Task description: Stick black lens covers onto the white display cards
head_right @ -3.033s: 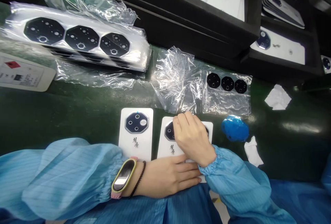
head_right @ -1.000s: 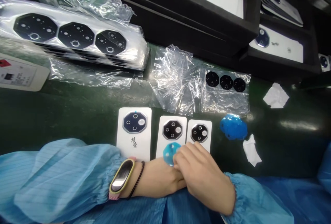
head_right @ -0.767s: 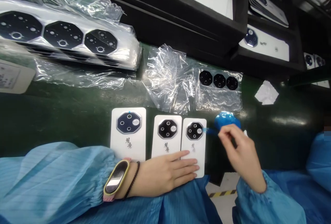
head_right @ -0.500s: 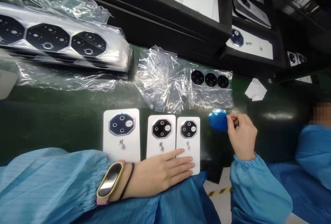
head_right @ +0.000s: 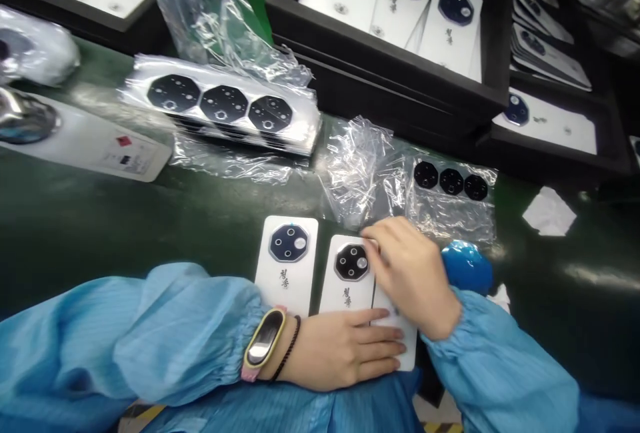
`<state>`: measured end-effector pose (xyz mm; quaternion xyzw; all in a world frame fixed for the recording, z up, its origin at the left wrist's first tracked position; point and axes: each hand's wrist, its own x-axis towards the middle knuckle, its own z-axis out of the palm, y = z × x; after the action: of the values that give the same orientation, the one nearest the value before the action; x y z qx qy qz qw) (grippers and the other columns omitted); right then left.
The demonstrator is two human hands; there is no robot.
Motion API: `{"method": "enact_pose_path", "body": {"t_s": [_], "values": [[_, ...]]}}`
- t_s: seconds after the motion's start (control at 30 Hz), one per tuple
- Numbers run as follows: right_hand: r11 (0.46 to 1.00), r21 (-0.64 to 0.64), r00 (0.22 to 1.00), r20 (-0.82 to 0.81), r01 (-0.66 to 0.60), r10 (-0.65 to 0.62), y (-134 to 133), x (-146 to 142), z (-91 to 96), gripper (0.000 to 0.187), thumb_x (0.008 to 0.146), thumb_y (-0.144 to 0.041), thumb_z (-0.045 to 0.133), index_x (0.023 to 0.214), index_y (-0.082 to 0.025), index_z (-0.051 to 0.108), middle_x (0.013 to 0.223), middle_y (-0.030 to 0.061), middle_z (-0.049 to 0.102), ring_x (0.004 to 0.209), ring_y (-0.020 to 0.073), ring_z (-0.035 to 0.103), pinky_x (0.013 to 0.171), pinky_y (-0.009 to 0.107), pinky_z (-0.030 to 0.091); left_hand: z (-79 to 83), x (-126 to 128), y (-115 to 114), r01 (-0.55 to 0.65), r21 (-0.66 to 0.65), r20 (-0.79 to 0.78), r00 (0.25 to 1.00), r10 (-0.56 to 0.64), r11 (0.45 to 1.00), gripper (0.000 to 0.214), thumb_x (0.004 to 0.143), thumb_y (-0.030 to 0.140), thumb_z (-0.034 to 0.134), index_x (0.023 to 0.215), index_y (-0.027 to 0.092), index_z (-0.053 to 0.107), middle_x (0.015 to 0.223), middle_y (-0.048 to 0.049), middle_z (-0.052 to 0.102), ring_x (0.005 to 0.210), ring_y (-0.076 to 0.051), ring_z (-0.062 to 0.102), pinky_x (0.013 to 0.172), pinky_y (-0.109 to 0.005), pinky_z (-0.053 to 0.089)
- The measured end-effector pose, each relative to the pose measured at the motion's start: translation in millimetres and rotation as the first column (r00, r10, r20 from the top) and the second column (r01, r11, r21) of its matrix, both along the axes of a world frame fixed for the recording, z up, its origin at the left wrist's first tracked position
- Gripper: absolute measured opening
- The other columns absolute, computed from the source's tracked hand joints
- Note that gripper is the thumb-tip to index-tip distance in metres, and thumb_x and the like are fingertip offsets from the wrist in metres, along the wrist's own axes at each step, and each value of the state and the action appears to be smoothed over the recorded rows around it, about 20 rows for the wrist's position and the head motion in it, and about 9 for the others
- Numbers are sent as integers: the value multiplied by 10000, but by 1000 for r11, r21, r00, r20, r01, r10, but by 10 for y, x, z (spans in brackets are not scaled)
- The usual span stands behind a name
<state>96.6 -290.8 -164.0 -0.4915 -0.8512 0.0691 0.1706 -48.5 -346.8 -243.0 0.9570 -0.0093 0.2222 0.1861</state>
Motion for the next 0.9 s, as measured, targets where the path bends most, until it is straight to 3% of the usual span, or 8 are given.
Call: {"method": "enact_pose_path", "body": {"t_s": [0.1,0.3,0.5,0.9], "values": [[978,-148,989,-9,-150,150,191,-461,-107,138,898,-144,508,834,-147,630,802,34,654,743,157,599,641,277,473,-7,0,-2,-15,-21,20,1000,15,1000,359,970,151,342,1153,157,650,1240,7,635,1219,-167,530,1115,-324,327],[918,-389,952,245,-78,185,448,-936,-146,112,858,-97,538,813,-150,626,818,45,627,767,161,567,532,267,309,17,-18,27,-24,-35,54,998,26,999,363,959,159,351,1098,166,686,1181,31,669,1124,-154,588,1044,-279,400],[886,-464,922,345,8,173,532,-982,-42,130,841,-107,527,773,-154,627,796,41,624,702,151,559,498,277,210,8,-27,37,-44,-41,105,993,48,998,393,952,138,326,1047,160,707,1132,32,693,1112,-145,595,1058,-266,390],[849,-523,909,385,71,161,569,-974,-45,166,856,-125,508,786,-151,656,828,35,648,681,138,570,501,275,206,-20,-20,24,-59,-30,125,990,62,998,358,944,159,362,1027,171,710,1130,12,694,1122,-143,590,1063,-270,386]]}}
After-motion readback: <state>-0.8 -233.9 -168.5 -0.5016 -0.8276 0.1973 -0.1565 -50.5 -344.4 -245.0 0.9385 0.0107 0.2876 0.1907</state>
